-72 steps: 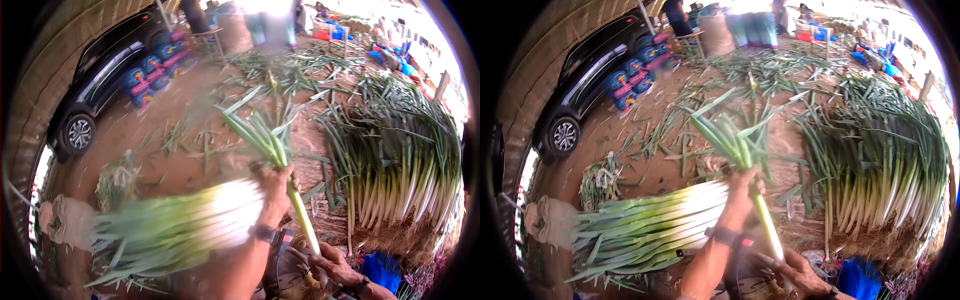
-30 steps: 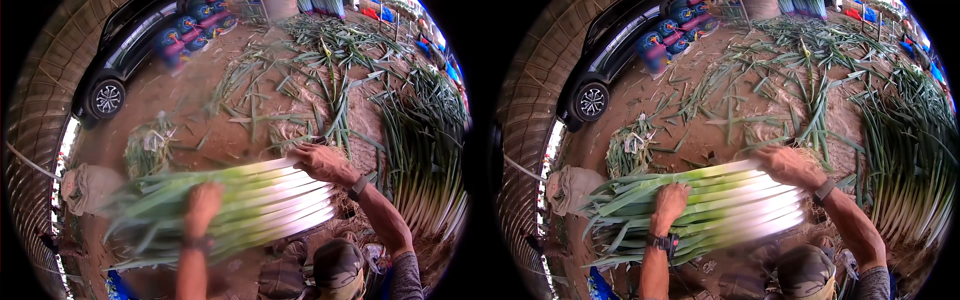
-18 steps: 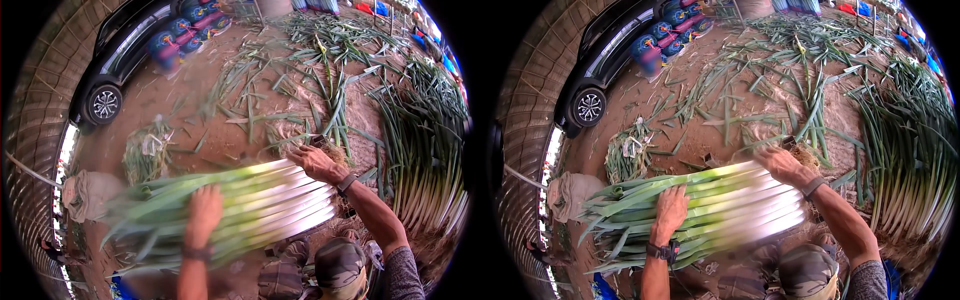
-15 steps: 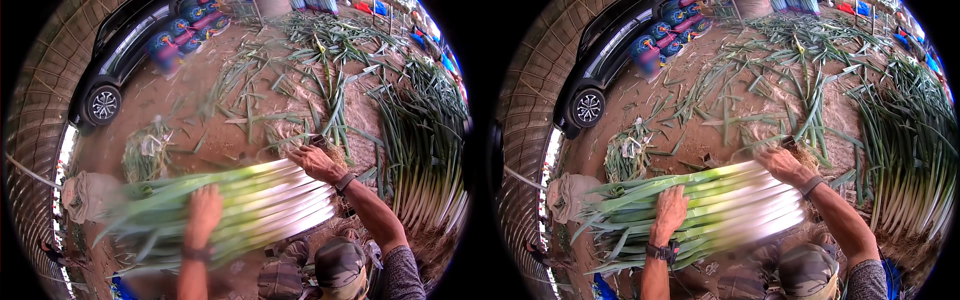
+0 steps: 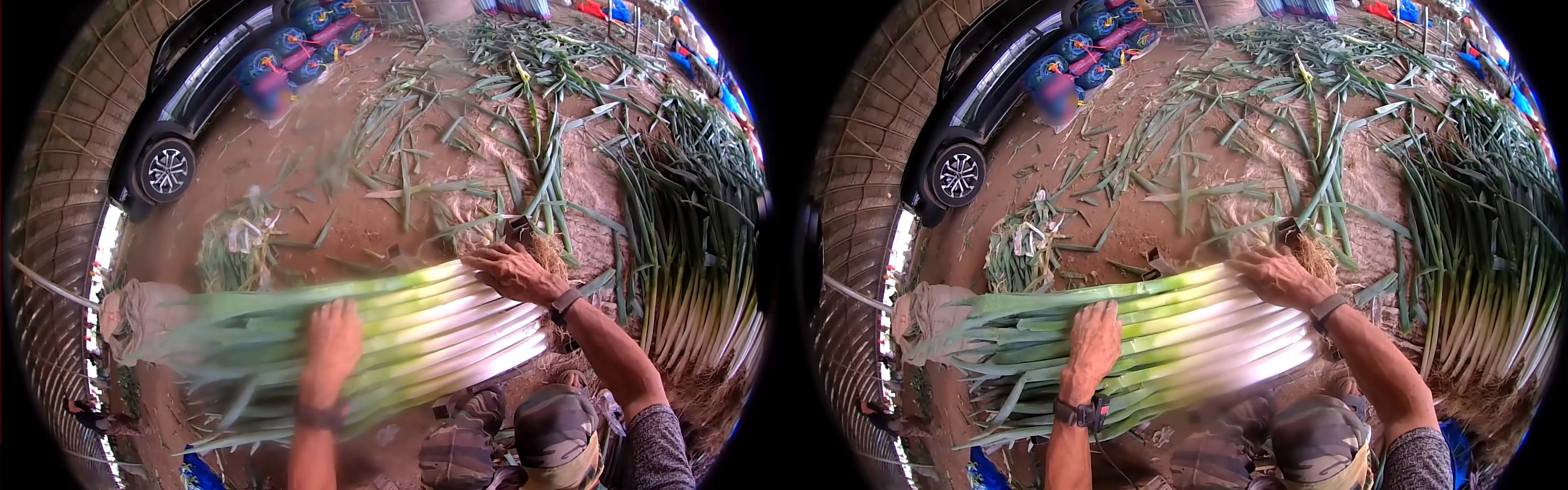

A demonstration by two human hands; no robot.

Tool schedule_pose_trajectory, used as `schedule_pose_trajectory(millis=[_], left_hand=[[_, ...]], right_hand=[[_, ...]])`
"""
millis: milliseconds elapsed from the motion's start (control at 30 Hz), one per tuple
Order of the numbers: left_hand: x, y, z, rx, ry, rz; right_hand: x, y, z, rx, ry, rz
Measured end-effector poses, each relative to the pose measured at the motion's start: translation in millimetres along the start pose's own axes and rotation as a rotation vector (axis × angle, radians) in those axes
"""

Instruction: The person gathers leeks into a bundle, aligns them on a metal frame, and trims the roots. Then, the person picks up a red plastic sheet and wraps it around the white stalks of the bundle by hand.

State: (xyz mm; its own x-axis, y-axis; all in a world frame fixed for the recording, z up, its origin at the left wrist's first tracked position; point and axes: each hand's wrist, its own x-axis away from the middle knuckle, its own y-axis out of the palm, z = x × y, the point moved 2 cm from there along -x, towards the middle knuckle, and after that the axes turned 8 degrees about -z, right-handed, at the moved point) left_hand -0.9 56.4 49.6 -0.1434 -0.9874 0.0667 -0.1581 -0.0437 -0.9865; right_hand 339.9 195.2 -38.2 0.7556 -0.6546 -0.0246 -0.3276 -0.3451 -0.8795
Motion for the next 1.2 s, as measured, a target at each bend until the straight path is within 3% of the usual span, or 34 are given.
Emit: schedule_pose_trajectory(millis=[133,200,300,400,533,733,867,900,1000,1133,1200], left_hand=[[-3.7,-3.7,7.3,-0.151,-0.034,-0.095],[-10.0,-24.4,16.7,-0.159,-0.09,-0.239],[-21.2,-58.1,27.1,-0.112,-0.096,-0.265],[-35.6,-52.0,-0.7,-0.237,0.138,0.056],[-32.8,-17.5,-27.3,0.144,0.01,-0.227],[-36.7,5.3,-34.3,0.135,0.066,-0.145],[-44.7,21.1,-54.9,0.152,0.144,-0.115],[-49.7,32.5,-68.1,0.203,0.106,-0.131],[-50.2,-12.7,-67.7,0.123,-0.201,-0.34],[-44.0,-35.8,-119.1,0.006,-0.246,-0.56],[-23.9,-35.4,-144.0,-0.003,-0.236,-0.433]], right_hand=[[3.9,-1.5,-4.2,0.026,-0.046,0.029],[4.6,-1.0,-6.5,0.03,-0.047,0.051],[3.0,8.2,1.8,0.086,-0.057,0.091],[2.8,3.8,-3.4,0.085,-0.087,0.105],[3.8,7.9,-2.0,0.067,-0.094,0.11],[4.4,0.4,0.7,0.025,0.005,0.024],[4.9,9.1,12.4,-0.1,-0.044,0.091],[5.4,6.2,9.3,-0.108,-0.049,0.095],[5.7,6.4,5.5,-0.075,-0.063,0.119],[6.0,13.7,9.2,-0.021,-0.052,0.115],[6.1,2.6,-1.5,-0.084,-0.021,0.114]])
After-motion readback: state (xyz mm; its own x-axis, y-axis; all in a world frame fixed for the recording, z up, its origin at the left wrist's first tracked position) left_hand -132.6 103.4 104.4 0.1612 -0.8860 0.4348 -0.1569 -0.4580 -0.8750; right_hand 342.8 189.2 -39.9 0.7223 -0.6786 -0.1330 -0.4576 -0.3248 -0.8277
